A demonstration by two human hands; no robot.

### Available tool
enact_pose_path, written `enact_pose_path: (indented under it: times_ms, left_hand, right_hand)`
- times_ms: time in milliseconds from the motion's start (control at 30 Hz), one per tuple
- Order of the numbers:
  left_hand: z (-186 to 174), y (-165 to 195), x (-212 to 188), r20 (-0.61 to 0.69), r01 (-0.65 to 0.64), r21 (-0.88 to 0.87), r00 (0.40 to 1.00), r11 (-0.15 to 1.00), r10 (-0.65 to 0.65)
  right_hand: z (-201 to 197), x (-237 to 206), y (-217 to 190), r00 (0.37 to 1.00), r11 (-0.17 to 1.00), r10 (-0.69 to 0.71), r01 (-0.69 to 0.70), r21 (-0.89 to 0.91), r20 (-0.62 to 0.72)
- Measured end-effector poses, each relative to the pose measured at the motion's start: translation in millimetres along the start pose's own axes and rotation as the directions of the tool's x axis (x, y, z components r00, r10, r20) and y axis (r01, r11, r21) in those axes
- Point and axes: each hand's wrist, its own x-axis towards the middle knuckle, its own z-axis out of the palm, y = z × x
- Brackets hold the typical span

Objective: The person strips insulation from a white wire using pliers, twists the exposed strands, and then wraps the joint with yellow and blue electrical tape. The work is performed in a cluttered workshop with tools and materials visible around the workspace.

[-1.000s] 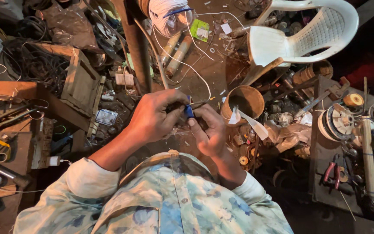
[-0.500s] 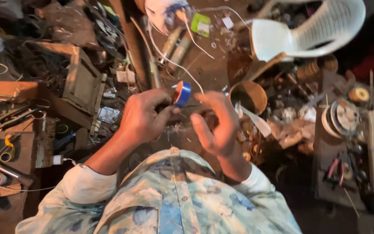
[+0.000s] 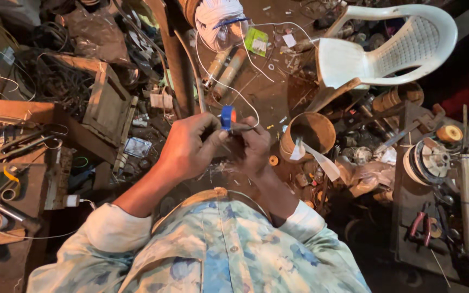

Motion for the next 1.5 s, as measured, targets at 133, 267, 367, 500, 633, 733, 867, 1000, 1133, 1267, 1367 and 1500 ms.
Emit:
enact_pose_path:
  times_ms: [133,267,367,500,633,733,867,1000,1133,1267,1367,1500]
  left_hand:
    - [10,-4,-3,-0.101,-0.059,0.021,0.993,0.998,0.061]
    - [6,-7,-8,-0.092,-0.155,-0.004,0.984,0.988,0.154]
    - [-5,-2,-13,0.025,-0.349,0.249,0.935,0.903,0.355]
    - [-14,9,-8,0.009,-0.27,0.379,0.957,0.885,0.288]
    - [-17,12,11,0.013,0.152,0.162,0.988,0.975,-0.156]
    - [-20,9,15,0.12,0.331,0.074,0.933,0.941,-0.338]
    - [-19,-3,11,0.098,-0.042,0.067,0.995,0.997,0.035]
    - [-5,-13,0,-0.057,-0.134,0.037,0.989,0.99,0.135]
    - [2,-14,-6,-0.106,-0.241,0.13,0.961,0.962,0.255]
    - [-8,-3,-9,0.029,-0.309,0.463,0.942,0.83,0.335]
    - [-14,4,-8,-0.02,-0.378,0.448,0.902,0.81,0.431]
    - [-16,-4,5,-0.113,-0.123,0.244,0.982,0.962,0.154]
  right_hand:
    - [-11,-20,-17,0.97,0.95,0.174,-0.21,0.232,0.168]
    - [-40,-30,-23,0.77,0.561,0.476,-0.637,0.528,0.425]
    - [-54,-19,-18,0.674,0.228,0.533,-0.697,0.68,0.511]
    - [-46,-11,-22,0.806,0.347,0.425,-0.566,0.748,0.412]
    - [-16,-24,-32,0.952,0.903,0.252,-0.296,0.31,0.174]
    - [4,-26,-21,0.97,0.965,0.227,-0.236,0.118,0.088]
    - [18,-11,8,0.986,0.978,0.148,-0.158,0.135,0.083]
    - [7,-27,-3,0.982,0.98,0.116,-0.138,0.146,0.147]
    - [-29,-34,-22,0.693,0.442,0.52,-0.718,0.538,0.499]
    - [-48,-1,-15,0.671,0.121,0.438,-0.704,0.7,0.599]
    - [-46,3,-21,0.732,0.288,0.455,-0.659,0.695,0.507]
    - [-31,-22,-38,0.96,0.982,0.165,-0.182,0.054,0.227]
